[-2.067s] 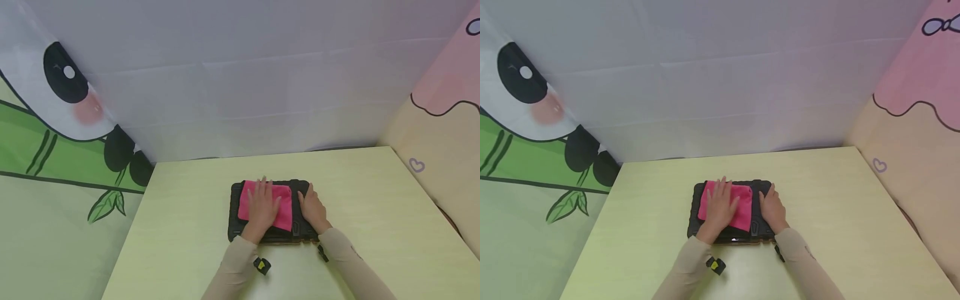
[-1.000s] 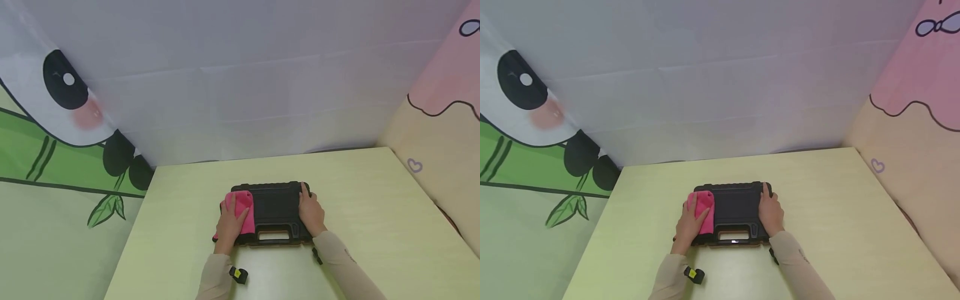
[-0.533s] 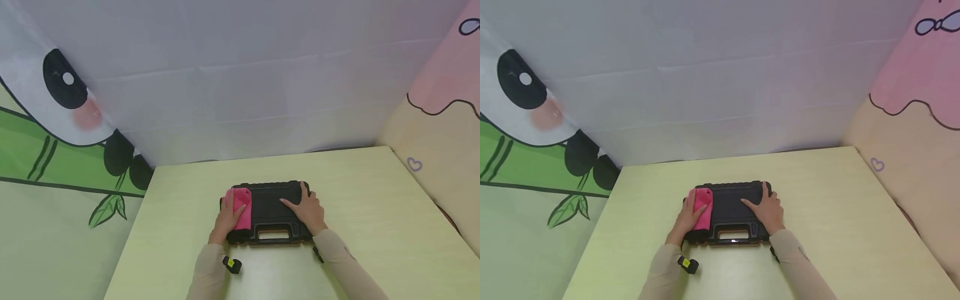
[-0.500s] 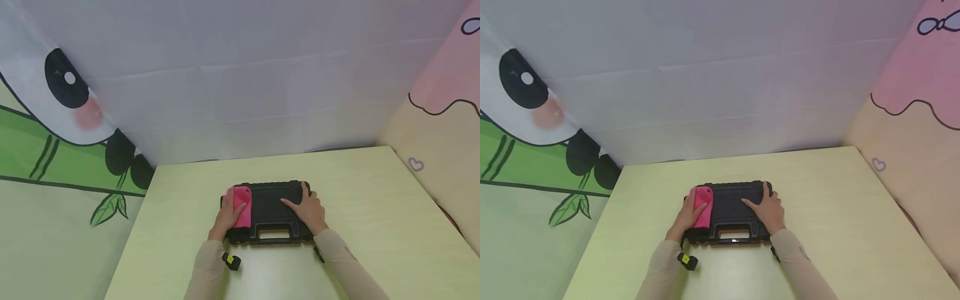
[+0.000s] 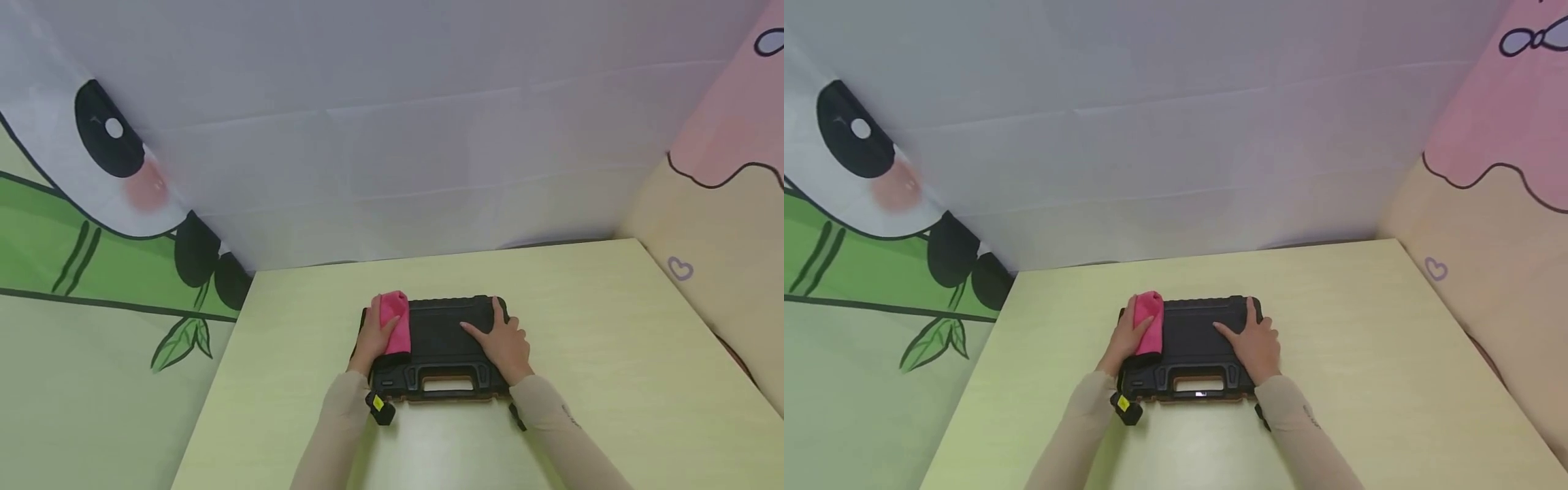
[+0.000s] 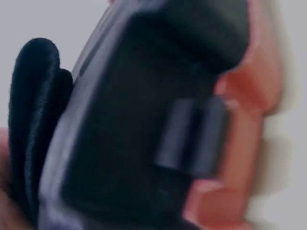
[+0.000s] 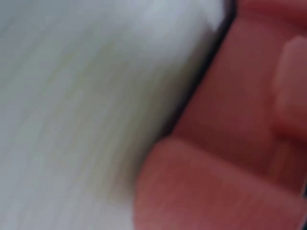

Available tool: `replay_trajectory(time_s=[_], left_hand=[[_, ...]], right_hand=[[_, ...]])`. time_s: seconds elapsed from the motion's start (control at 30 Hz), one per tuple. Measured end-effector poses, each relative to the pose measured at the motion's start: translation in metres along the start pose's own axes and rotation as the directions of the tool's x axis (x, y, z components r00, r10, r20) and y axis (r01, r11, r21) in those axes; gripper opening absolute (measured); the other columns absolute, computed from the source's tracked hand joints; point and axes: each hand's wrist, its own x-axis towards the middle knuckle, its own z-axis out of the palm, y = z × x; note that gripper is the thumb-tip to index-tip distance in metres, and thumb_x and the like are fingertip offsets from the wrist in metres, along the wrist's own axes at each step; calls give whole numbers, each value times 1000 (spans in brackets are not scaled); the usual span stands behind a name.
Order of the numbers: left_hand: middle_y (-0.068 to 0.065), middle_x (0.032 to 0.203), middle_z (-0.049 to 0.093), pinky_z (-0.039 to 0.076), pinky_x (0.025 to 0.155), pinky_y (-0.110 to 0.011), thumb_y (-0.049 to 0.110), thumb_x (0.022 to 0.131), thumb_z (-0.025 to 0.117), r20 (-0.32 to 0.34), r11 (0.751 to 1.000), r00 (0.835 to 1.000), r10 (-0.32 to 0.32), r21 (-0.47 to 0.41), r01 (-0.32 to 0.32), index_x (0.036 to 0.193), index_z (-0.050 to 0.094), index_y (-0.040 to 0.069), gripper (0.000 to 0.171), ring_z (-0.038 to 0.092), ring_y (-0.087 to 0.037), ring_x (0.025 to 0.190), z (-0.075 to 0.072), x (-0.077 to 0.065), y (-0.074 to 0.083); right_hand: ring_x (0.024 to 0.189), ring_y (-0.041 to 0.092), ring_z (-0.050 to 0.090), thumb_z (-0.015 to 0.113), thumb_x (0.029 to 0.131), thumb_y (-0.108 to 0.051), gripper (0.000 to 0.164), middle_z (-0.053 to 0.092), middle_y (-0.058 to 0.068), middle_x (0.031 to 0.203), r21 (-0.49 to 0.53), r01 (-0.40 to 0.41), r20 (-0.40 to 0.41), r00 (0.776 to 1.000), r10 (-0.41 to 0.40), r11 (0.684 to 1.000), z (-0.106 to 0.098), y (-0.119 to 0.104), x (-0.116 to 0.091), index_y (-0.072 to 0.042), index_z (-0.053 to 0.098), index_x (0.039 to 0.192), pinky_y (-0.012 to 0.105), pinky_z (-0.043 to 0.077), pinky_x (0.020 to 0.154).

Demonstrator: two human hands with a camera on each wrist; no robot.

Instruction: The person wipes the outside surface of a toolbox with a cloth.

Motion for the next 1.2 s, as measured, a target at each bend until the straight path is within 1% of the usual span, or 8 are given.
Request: replay_trajectory(time_s=[0.17, 0.23, 0.4, 0.53, 0.67, 0.8, 1.0, 1.2], left_hand=[[-24, 131, 44, 44, 91, -54, 42, 92, 49, -27, 999, 999, 42, -30, -42, 146, 19, 12, 69, 50, -39, 111, 3, -24, -1], [-25, 133, 43, 40, 95, -58, 34, 91, 53, -14, 998, 1000, -1, -56, 1, 145, 21, 7, 68, 47, -42, 116, 2, -37, 4], [-21, 141, 38, 39, 98, -55, 32, 91, 55, -36, 998, 998, -45, -49, 43, 146, 21, 7, 69, 42, -39, 124, 5, -67, 9], [-20, 142, 36, 40, 98, -54, 31, 92, 54, -41, 999, 999, -36, -37, 34, 146, 21, 6, 68, 43, -37, 125, 5, -75, 11], [-23, 132, 44, 44, 91, -52, 31, 91, 55, 19, 999, 999, -41, -30, 41, 145, 19, 3, 70, 50, -35, 112, -2, -63, 14], [-26, 129, 44, 44, 91, -52, 30, 92, 52, 80, 997, 994, -70, -15, 71, 145, 14, 0, 72, 50, -37, 110, -9, -34, 18], [-26, 139, 37, 37, 100, -54, 28, 94, 49, 38, 997, 996, -75, -20, 76, 146, 11, 0, 70, 42, -40, 123, -1, 9, 16], [-23, 142, 36, 34, 103, -54, 29, 94, 48, -19, 989, 993, -115, -95, 113, 147, 14, 6, 67, 40, -39, 127, 7, 21, 7]], right_hand=[[82, 39, 48, 43, 74, -79, 100, 41, 31, 115, 19, -28, -11, 1000, 28, 999, -3, -1, 4, -24, 7, 149, 39, 37, 50], [83, 40, 48, 43, 75, -78, 98, 40, 31, 114, 16, -34, -16, 999, 34, 999, -4, 0, 6, -24, 8, 149, 40, 37, 51], [82, 40, 47, 41, 75, -78, 98, 41, 31, 112, 5, -35, -19, 999, 35, 999, -7, 2, 12, -23, 8, 149, 40, 37, 52], [81, 38, 47, 41, 76, -78, 97, 41, 30, 112, 3, -20, -18, 1000, 20, 1000, -8, 2, 15, -22, 9, 149, 38, 36, 51], [81, 38, 48, 42, 77, -76, 97, 42, 30, 114, 1, 9, -9, 1000, -9, 1000, -9, 0, 19, -21, 10, 149, 36, 36, 48], [82, 38, 49, 41, 77, -77, 97, 42, 30, 114, -5, 50, -5, 999, -50, 999, -10, -1, 24, -21, 10, 149, 35, 36, 46], [84, 39, 50, 43, 76, -76, 97, 43, 29, 112, -16, 78, -2, 997, -78, 997, -10, 3, 28, -20, 12, 149, 35, 37, 46], [79, 36, 48, 44, 77, -75, 94, 43, 29, 109, -14, 72, 6, 997, -72, 997, -7, 6, 29, -21, 13, 148, 35, 36, 45]])
